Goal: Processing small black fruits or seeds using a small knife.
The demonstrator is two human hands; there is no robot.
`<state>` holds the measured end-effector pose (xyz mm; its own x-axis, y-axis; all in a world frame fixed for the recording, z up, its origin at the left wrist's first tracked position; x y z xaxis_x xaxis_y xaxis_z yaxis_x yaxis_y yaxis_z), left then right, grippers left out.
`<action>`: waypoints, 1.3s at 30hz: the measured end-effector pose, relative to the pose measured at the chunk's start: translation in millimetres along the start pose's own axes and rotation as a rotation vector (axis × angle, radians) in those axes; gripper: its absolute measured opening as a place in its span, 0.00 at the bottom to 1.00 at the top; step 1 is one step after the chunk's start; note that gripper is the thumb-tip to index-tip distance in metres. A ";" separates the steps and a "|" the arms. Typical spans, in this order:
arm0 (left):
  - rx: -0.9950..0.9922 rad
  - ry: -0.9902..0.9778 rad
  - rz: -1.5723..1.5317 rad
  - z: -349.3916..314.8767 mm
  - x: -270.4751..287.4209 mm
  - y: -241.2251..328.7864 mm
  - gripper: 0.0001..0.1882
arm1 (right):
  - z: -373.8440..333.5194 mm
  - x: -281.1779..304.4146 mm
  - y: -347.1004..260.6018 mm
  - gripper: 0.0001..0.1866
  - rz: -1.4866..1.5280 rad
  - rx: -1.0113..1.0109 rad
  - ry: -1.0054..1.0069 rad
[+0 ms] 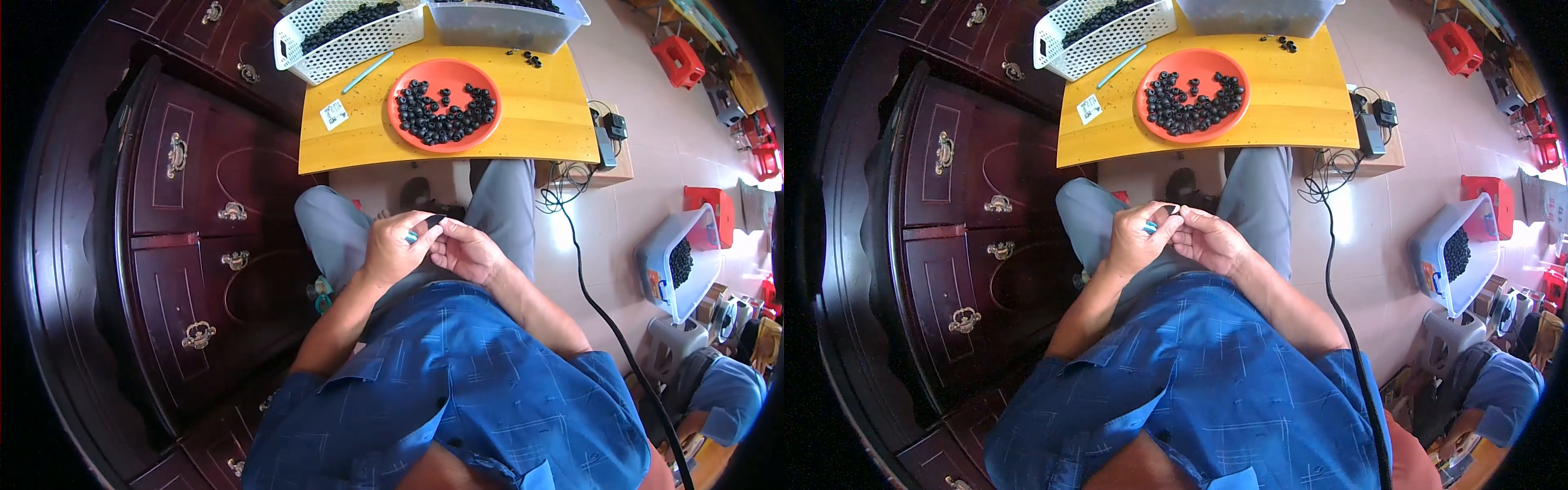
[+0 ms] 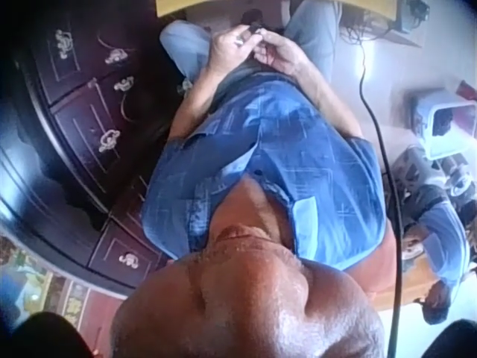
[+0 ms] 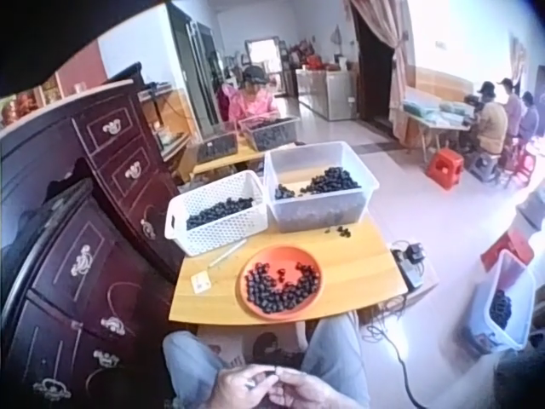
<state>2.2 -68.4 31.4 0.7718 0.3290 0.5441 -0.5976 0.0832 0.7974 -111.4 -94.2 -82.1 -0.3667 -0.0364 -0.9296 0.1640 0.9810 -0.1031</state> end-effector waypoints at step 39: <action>-0.163 0.076 0.111 -3.7 2.7 6.8 0.13 | 1.6 -9.9 -6.3 0.10 -0.042 0.151 -0.035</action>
Point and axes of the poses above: each hand's wrist, its own z-axis towards the middle knuckle, its own x-axis out of the back of the hand, y = z × x, the point moved 7 cm from there along z, towards the middle knuckle, and after that the axes turned 2 degrees about -x, right-handed, at the moved point
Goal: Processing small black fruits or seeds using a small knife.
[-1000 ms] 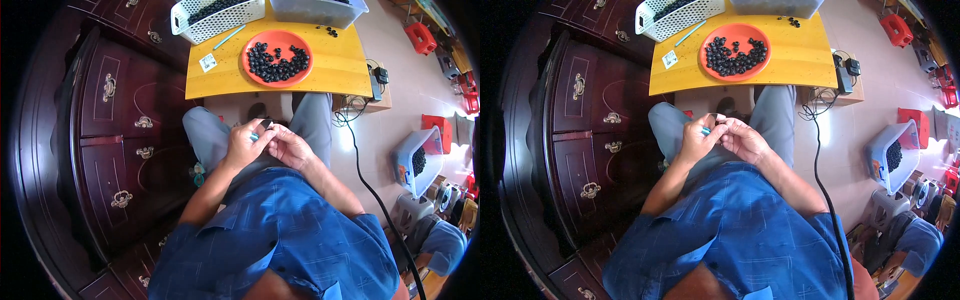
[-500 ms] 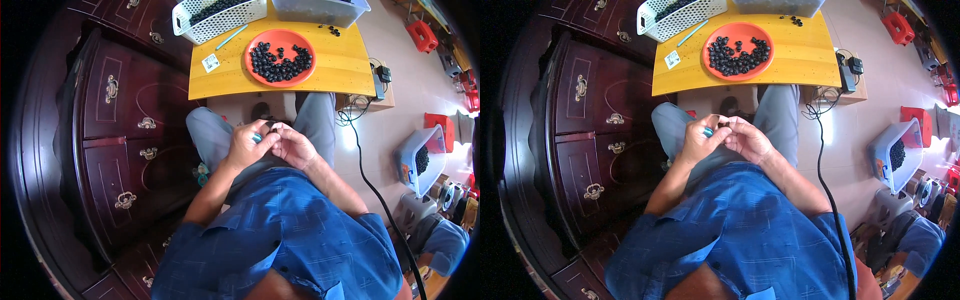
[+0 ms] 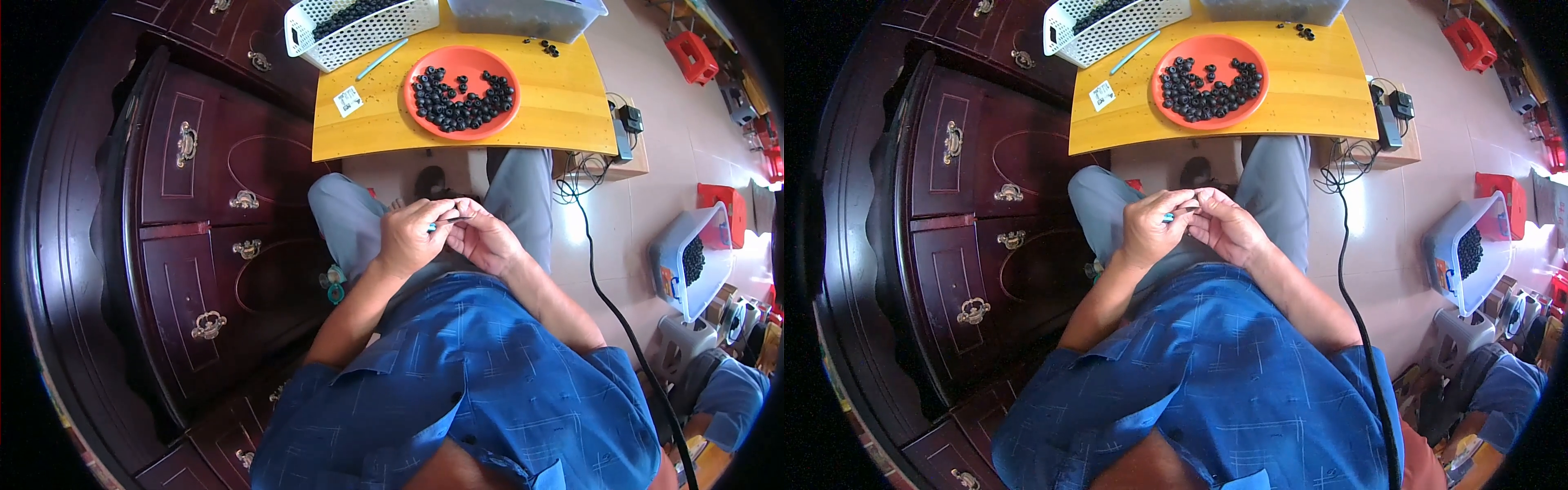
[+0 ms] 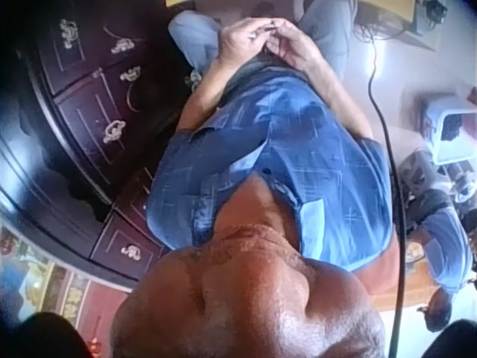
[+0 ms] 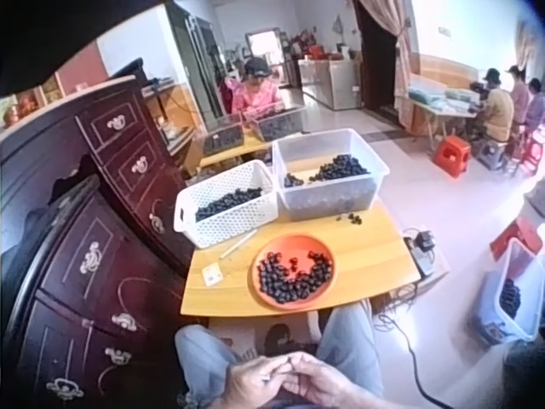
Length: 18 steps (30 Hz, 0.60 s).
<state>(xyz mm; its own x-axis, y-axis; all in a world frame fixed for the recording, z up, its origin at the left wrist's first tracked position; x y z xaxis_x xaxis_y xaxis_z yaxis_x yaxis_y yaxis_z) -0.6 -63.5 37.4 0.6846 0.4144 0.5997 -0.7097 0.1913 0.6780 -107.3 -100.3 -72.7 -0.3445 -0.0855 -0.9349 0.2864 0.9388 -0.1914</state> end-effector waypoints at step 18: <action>0.021 0.032 -0.082 4.4 0.9 14.4 0.17 | -2.8 -6.1 -7.9 0.12 0.210 0.031 -0.074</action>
Point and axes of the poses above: each hand's wrist, its own z-axis towards the middle knuckle, its own x-axis out of the back of the hand, y = z × x, the point moved 7 cm from there along z, towards the middle knuckle, and after that the axes turned 2 degrees about -x, right-handed, at the moved point
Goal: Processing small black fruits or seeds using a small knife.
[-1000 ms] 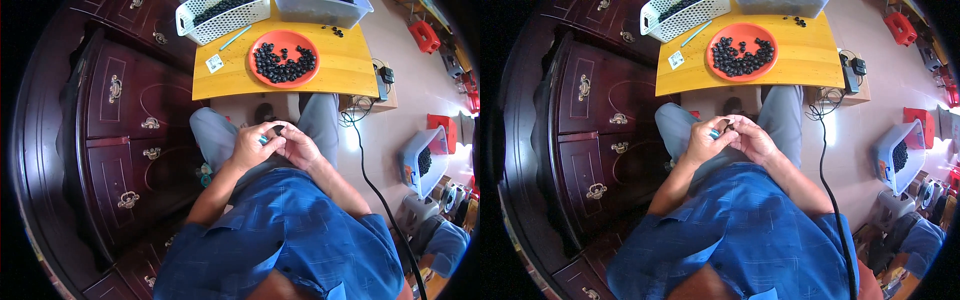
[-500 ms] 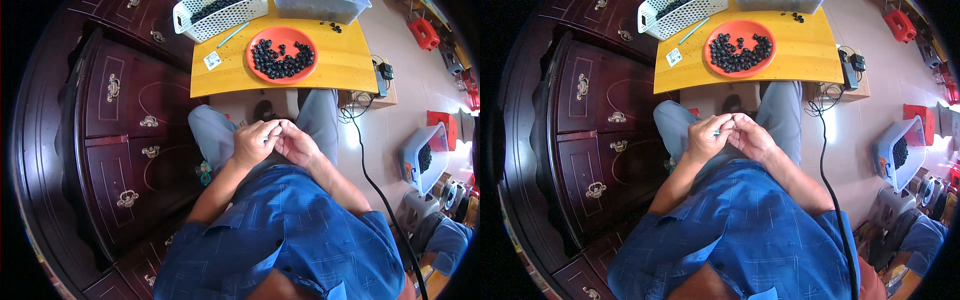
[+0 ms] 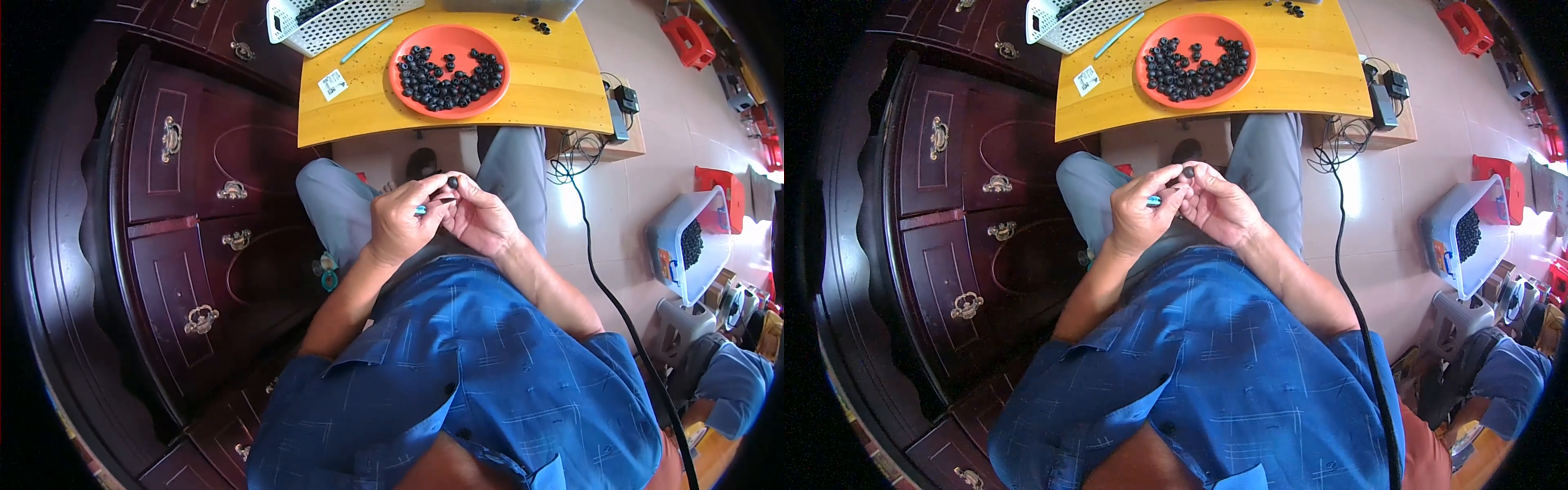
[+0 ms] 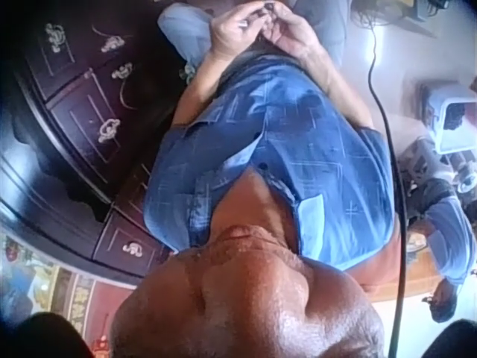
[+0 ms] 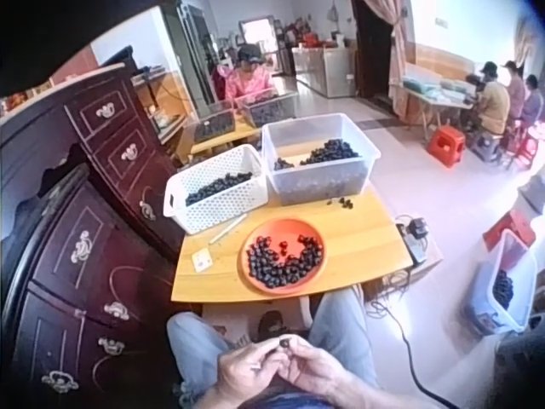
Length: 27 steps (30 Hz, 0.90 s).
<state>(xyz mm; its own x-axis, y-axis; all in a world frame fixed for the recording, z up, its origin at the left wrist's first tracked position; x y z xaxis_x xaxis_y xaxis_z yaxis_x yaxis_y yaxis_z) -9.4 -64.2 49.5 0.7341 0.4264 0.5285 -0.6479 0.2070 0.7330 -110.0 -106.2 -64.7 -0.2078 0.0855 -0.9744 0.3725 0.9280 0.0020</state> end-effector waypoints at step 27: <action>-0.195 0.083 0.224 17.6 -12.6 1.4 0.07 | 1.3 -1.6 -12.2 0.09 -0.042 0.105 0.088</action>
Point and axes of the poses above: each hand's wrist, its own z-axis towards the middle knuckle, its own x-axis out of the back of the hand, y = z × x, the point moved 7 cm from there along z, towards the middle knuckle, and after that the axes turned 2 degrees about -x, right-handed, at the moved point
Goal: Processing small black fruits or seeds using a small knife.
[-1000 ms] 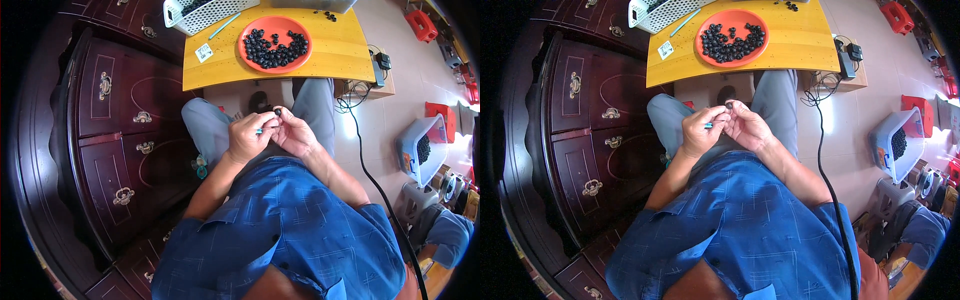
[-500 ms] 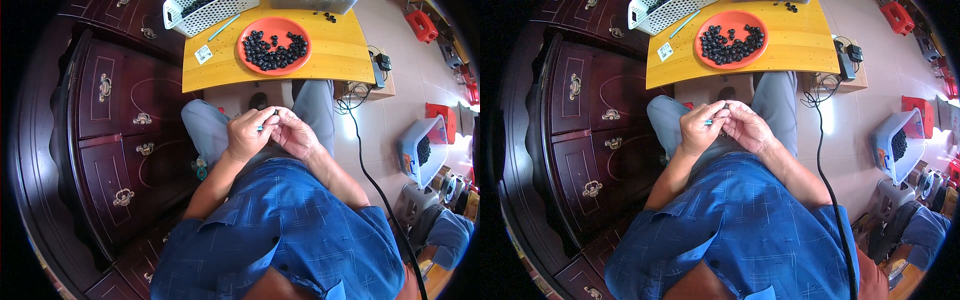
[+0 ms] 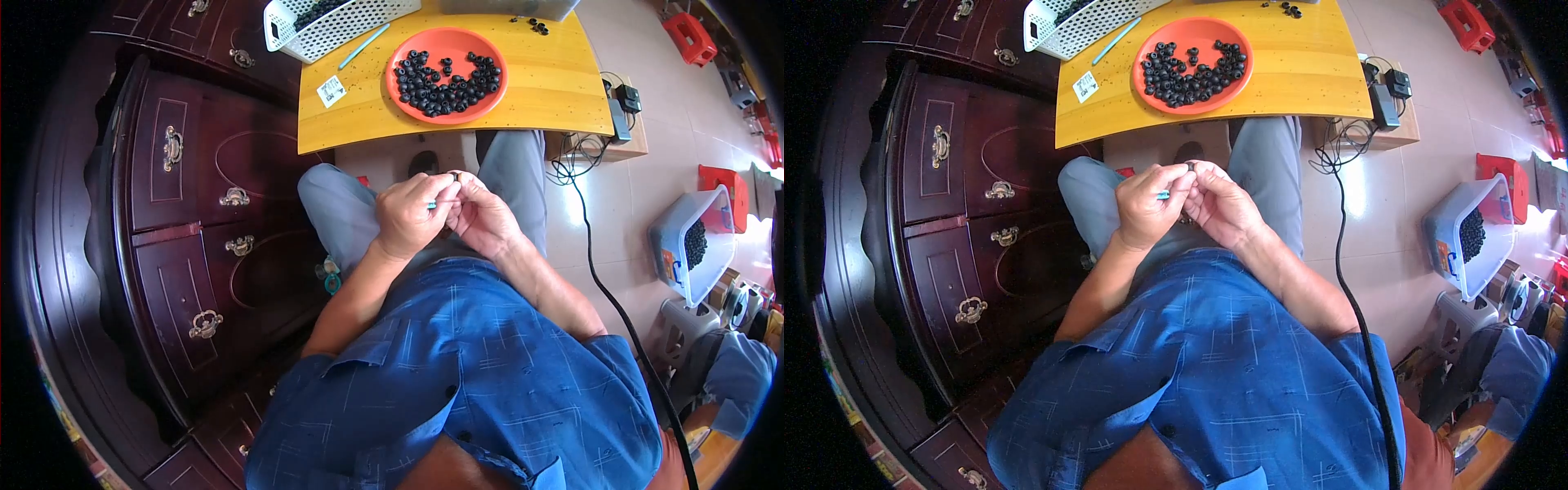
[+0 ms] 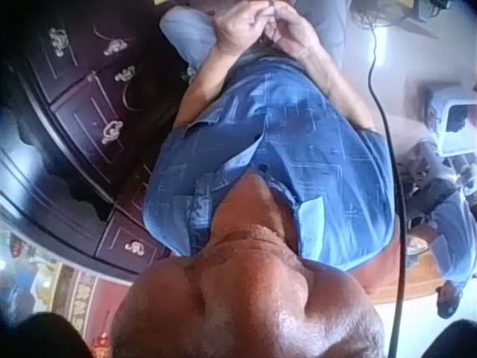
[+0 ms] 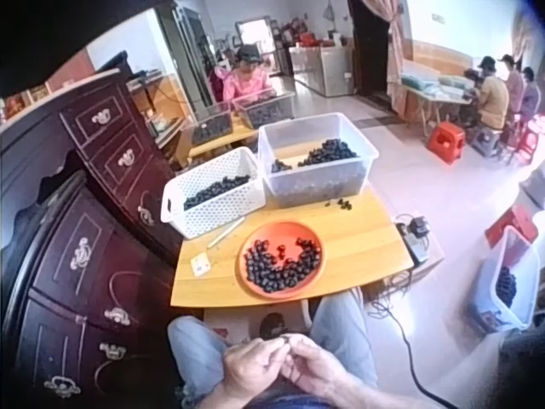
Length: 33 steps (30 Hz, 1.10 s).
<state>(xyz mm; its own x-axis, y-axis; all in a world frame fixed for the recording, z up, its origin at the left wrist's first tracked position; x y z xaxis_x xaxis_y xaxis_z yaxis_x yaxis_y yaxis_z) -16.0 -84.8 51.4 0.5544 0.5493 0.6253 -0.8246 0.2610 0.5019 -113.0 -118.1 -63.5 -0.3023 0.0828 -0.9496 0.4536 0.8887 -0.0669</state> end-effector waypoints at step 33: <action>0.186 -0.469 -0.034 3.2 -11.0 -15.5 0.26 | -8.8 -6.2 -3.7 0.09 -0.122 -0.015 -0.043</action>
<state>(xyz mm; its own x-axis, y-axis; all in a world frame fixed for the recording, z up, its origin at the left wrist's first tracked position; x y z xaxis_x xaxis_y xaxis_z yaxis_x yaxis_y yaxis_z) -9.0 -97.4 38.6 0.6067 0.1165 0.7864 -0.7948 0.1036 0.5979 -120.2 -117.9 -54.6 -0.3179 -0.0454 -0.9471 0.4028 0.8978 -0.1782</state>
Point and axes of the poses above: each hand's wrist, its own z-axis towards the middle knuckle, its own x-axis out of the back of the hand, y = z × x, the point moved 7 cm from there along z, towards the middle knuckle, and after that the axes turned 2 degrees about -x, right-handed, at the moved point
